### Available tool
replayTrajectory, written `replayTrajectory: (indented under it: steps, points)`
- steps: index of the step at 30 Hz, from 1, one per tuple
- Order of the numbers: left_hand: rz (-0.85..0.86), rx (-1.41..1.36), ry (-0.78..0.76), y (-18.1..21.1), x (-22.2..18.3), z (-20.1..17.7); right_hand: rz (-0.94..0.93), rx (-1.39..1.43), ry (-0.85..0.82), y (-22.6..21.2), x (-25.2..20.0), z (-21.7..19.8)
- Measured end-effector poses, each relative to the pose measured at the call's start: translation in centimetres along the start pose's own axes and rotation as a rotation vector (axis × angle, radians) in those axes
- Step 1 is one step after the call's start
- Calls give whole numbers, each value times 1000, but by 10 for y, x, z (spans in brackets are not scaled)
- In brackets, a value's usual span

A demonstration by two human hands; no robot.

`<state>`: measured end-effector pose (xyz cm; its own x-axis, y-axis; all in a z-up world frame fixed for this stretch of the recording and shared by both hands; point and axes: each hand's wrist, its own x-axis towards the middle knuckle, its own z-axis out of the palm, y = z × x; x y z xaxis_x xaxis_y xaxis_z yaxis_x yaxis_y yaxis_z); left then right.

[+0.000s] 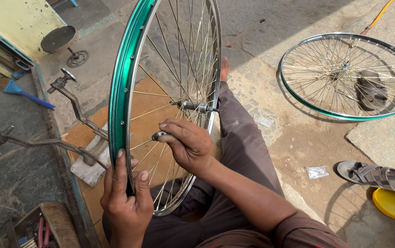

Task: The person sits on the floor and works on a bicycle wheel, handling a small component by hand and aligning it with the spoke holes in the green rim. They rotate the wheel and repeat this action with multiple components.

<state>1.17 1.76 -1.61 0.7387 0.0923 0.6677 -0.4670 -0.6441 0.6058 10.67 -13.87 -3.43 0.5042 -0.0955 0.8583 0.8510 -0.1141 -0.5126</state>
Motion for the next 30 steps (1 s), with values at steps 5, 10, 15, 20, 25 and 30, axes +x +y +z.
replayTrajectory:
  steps: [5,10,15,20,25,30]
  points:
    - [41,15,-22,-3,-4,-1,11,92,-78,19,-5,7]
    - [28,2,12,-10,-8,-2,197,400,-224,11,-16,3]
    - [63,-26,24,-13,-10,-1,455,478,-339,-7,-2,19]
    - [51,-13,16,-17,-15,-1,219,342,-286,-32,2,16]
    - [97,-19,1,-16,-17,-4,306,483,-678,-5,26,-8]
    - [109,-8,33,-1,-1,10,134,-27,-102,-20,-5,36]
